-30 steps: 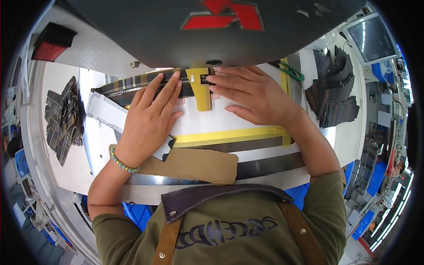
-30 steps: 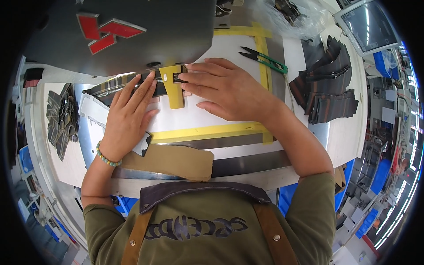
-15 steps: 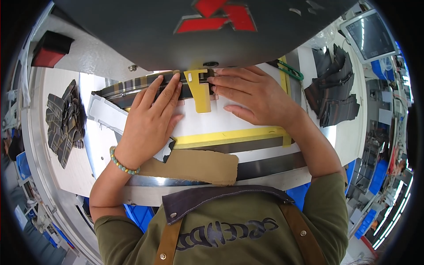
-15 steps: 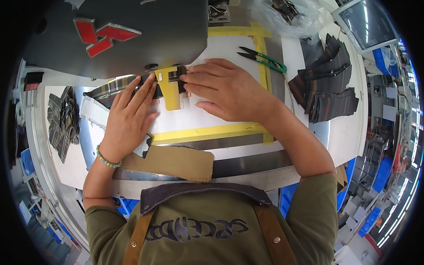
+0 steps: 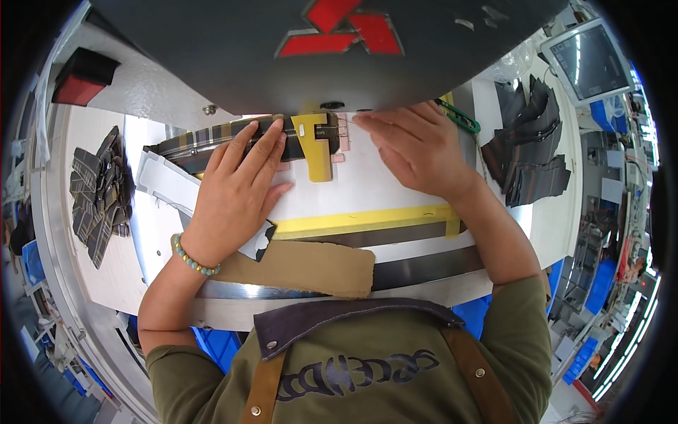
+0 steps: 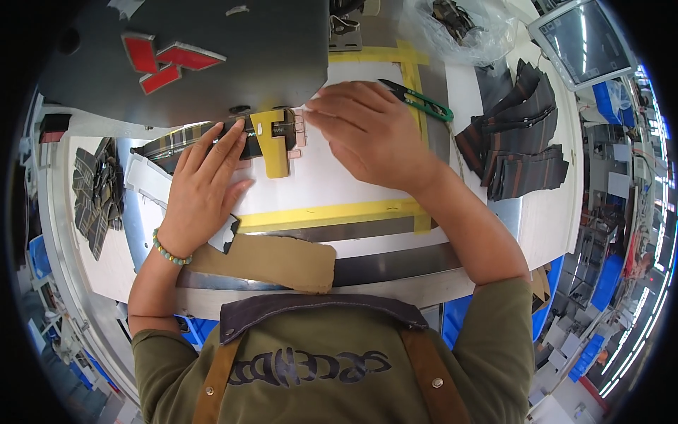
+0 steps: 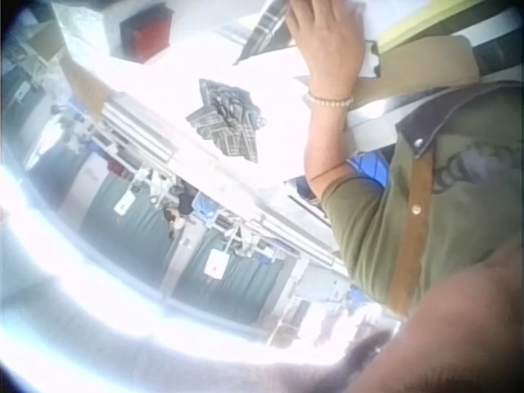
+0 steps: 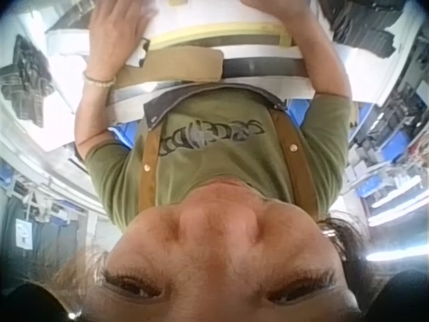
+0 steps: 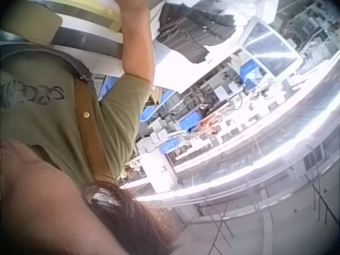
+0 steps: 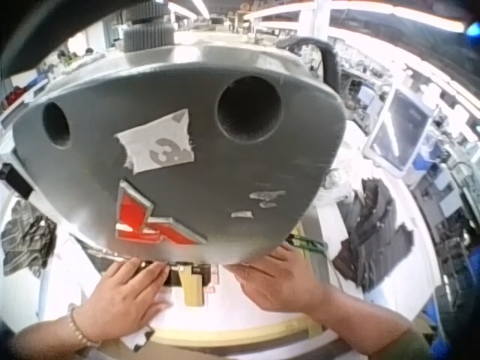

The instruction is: Sewing leather components together using an industrial sewing machine.

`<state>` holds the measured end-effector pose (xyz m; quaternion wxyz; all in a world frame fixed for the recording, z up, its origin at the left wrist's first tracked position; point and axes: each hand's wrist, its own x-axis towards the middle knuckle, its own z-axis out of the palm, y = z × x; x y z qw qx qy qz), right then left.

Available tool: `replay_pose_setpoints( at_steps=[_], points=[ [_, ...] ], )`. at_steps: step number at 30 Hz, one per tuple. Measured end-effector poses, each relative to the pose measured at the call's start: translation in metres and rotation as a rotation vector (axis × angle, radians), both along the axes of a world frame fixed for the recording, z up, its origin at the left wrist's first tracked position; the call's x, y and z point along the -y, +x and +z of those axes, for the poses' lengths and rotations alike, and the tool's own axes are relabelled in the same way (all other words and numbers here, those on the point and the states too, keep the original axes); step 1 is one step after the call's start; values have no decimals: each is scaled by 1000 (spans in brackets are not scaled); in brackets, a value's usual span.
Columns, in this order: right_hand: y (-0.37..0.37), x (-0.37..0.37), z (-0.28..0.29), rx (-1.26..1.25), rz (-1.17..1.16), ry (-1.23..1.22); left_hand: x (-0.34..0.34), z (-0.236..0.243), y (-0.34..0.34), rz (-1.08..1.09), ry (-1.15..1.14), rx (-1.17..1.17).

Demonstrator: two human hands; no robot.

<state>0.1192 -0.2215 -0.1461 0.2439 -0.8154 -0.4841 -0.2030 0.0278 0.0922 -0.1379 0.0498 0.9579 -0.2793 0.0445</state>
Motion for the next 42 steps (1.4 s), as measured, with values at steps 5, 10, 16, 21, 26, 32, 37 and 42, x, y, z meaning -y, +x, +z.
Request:
replay_pose_setpoints(
  at_steps=[5,10,16,21,26,32,37,42],
  points=[
    [-6,-3,5,-123,45,-122,0,-1,1,12,-33,2],
    [-7,-6,3,-205,55,-211,1,-1,5,-6,-87,8],
    [2,10,20,-215,-21,-212,-5,-2,4,-8,-117,6],
    [56,48,60,21,-457,-109,-9,-5,-2,5,-109,11],
    [169,156,21,-104,-806,-381,1,-4,8,-45,-131,40],
    [158,121,-1,-76,-770,-324,-4,-6,2,-17,-98,58],
    [111,110,36,52,-776,-220,-3,-7,3,-22,-111,57],
    [48,77,72,-57,-715,28,-1,11,-3,-82,-350,139]
  ],
)
